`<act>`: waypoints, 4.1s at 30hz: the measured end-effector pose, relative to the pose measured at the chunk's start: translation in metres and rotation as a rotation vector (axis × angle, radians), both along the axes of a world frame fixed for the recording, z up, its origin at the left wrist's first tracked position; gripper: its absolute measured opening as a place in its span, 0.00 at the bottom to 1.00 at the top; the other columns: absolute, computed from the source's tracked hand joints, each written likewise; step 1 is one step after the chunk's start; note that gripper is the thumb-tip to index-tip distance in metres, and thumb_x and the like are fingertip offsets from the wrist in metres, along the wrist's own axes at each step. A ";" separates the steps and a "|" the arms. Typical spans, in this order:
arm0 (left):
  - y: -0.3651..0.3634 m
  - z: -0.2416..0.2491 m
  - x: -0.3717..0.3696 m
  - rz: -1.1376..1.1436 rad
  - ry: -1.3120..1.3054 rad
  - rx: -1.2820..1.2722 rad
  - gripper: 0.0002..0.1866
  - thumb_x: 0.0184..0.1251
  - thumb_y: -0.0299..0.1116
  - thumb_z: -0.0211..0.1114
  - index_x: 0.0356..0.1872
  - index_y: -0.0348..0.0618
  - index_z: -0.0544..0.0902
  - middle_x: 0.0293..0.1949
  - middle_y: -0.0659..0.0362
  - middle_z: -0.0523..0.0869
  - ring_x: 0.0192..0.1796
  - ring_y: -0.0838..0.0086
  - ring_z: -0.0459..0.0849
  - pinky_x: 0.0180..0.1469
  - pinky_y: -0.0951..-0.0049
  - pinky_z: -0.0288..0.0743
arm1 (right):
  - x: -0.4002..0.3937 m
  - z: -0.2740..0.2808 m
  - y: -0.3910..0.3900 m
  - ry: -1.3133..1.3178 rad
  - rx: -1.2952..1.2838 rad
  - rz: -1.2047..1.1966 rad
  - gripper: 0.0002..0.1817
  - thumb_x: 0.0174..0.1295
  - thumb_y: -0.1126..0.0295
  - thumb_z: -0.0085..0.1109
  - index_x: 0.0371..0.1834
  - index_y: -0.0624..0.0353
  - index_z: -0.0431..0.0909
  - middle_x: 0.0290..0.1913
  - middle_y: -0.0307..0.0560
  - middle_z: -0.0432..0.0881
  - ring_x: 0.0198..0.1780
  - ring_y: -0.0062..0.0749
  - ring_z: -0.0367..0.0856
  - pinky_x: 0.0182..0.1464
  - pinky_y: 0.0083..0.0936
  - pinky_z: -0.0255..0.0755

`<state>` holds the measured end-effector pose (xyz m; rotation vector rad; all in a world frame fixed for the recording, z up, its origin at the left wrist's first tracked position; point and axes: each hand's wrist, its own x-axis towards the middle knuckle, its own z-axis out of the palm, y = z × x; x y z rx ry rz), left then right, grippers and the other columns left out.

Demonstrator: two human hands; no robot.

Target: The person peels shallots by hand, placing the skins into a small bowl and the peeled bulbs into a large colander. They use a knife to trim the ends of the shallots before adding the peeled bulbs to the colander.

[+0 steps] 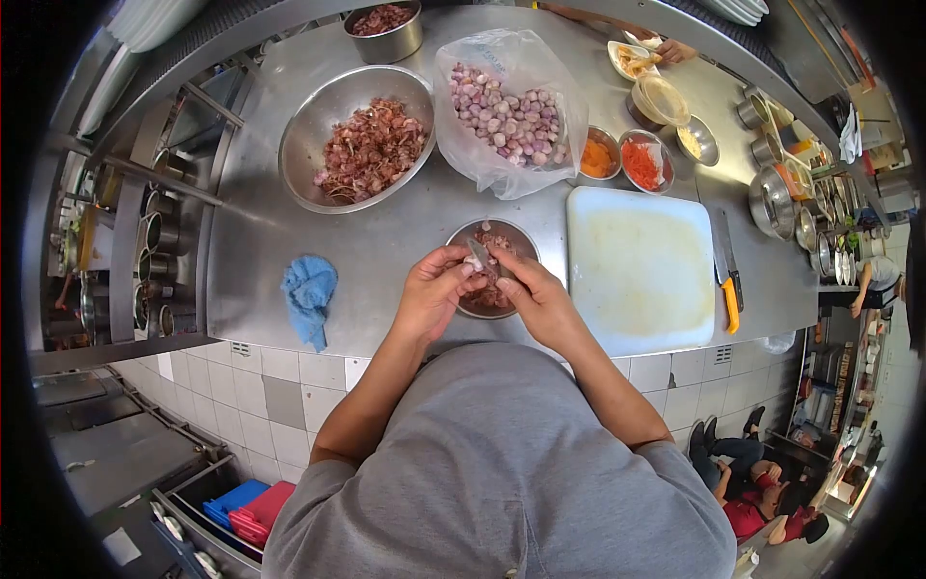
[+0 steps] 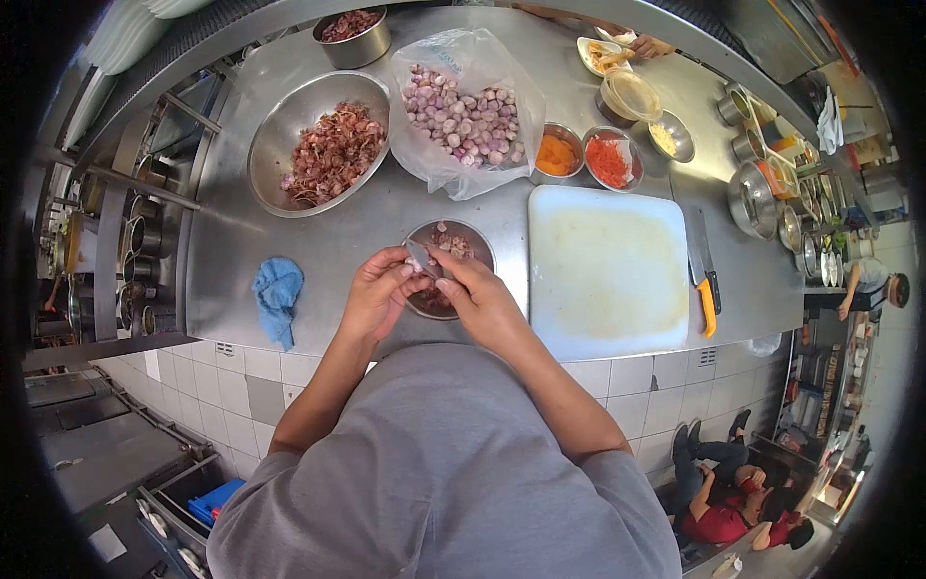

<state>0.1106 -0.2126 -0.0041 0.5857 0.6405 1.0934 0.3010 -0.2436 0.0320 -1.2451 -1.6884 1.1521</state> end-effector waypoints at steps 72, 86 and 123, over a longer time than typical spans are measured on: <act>0.292 0.021 -0.234 -0.311 1.962 0.355 0.19 0.54 0.29 0.68 0.51 0.49 0.86 0.47 0.50 0.87 0.48 0.57 0.87 0.50 0.61 0.80 | -0.043 -0.016 0.008 0.397 -0.792 -0.263 0.17 0.74 0.67 0.48 0.63 0.55 0.69 0.28 0.36 0.71 0.22 0.19 0.66 0.22 0.16 0.58; 0.294 -0.066 -0.196 -0.243 2.026 0.301 0.23 0.54 0.30 0.69 0.53 0.39 0.81 0.51 0.45 0.85 0.55 0.53 0.83 0.57 0.58 0.78 | -0.024 -0.020 -0.023 0.476 -0.753 -0.314 0.16 0.74 0.68 0.48 0.63 0.57 0.68 0.27 0.36 0.71 0.22 0.19 0.65 0.22 0.16 0.58; 0.262 -0.060 -0.191 -0.108 1.925 0.215 0.19 0.51 0.34 0.72 0.46 0.42 0.83 0.49 0.46 0.85 0.53 0.54 0.83 0.55 0.56 0.77 | 0.007 -0.024 -0.012 0.498 -0.704 -0.152 0.19 0.74 0.69 0.47 0.66 0.60 0.67 0.30 0.34 0.70 0.24 0.16 0.65 0.22 0.15 0.56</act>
